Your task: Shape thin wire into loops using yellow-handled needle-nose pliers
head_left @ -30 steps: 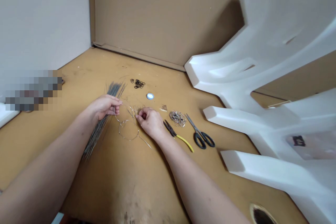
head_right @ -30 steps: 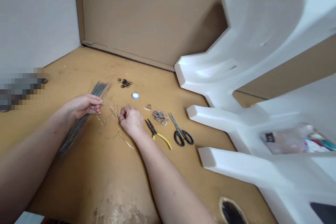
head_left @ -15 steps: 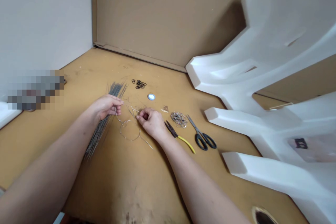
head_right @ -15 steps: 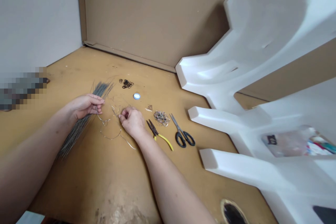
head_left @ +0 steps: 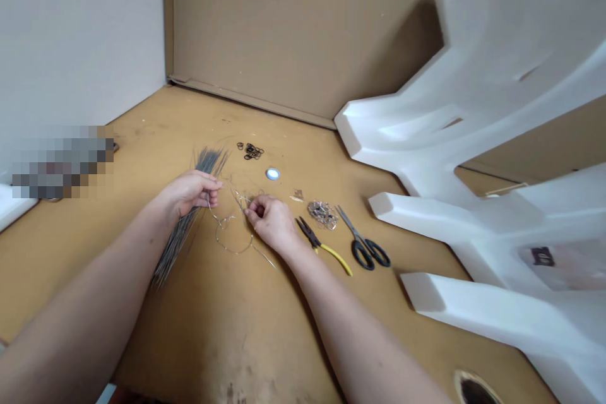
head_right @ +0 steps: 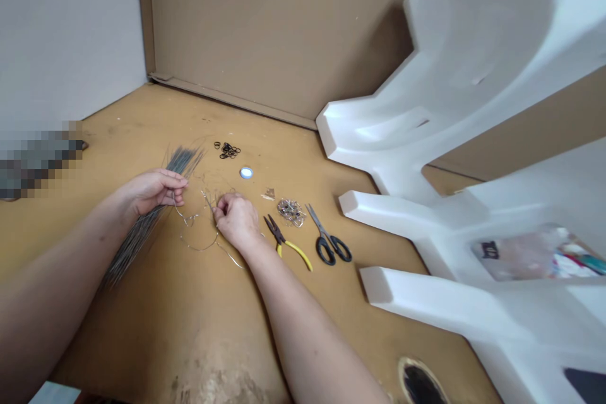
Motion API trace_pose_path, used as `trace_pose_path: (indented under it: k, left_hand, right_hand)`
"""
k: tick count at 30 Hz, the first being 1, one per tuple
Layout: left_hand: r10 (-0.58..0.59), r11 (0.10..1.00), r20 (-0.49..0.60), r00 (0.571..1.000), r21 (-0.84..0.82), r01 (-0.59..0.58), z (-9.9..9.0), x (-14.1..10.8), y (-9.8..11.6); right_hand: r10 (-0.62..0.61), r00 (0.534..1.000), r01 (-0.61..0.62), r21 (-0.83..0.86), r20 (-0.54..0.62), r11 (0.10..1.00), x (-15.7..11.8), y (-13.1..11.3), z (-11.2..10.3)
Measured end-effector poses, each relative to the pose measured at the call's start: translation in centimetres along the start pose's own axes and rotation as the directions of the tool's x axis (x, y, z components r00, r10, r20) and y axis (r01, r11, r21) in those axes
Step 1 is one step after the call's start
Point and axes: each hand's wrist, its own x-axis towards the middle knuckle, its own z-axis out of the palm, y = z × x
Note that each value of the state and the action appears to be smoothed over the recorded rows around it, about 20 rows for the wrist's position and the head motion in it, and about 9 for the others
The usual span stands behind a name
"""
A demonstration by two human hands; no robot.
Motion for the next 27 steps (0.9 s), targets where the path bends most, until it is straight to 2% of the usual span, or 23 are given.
trace_pose_path:
  k: [12,19,23,27]
  left_hand:
    - [0.0,1.0,-0.017,1.0,-0.017,0.0,0.1,0.0,0.0]
    - [0.033,0.999,0.044,0.998,-0.033,-0.032,0.2,-0.2,0.1]
    - [0.062,0.997,0.061,0.996,-0.037,-0.06,0.3,-0.2,0.0]
    - [0.068,0.996,0.072,0.995,-0.068,-0.063,0.0,-0.1,-0.1]
  right_hand:
    - [-0.015,1.0,0.015,0.009,-0.019,1.0,-0.1,0.0,0.2]
    - [-0.023,0.999,0.026,0.059,-0.041,0.998,0.4,0.8,0.1]
    - [-0.069,0.997,0.07,0.073,-0.017,0.995,0.1,1.2,-0.5]
    - [-0.153,0.988,0.151,0.049,0.032,0.987,-1.2,0.5,-1.1]
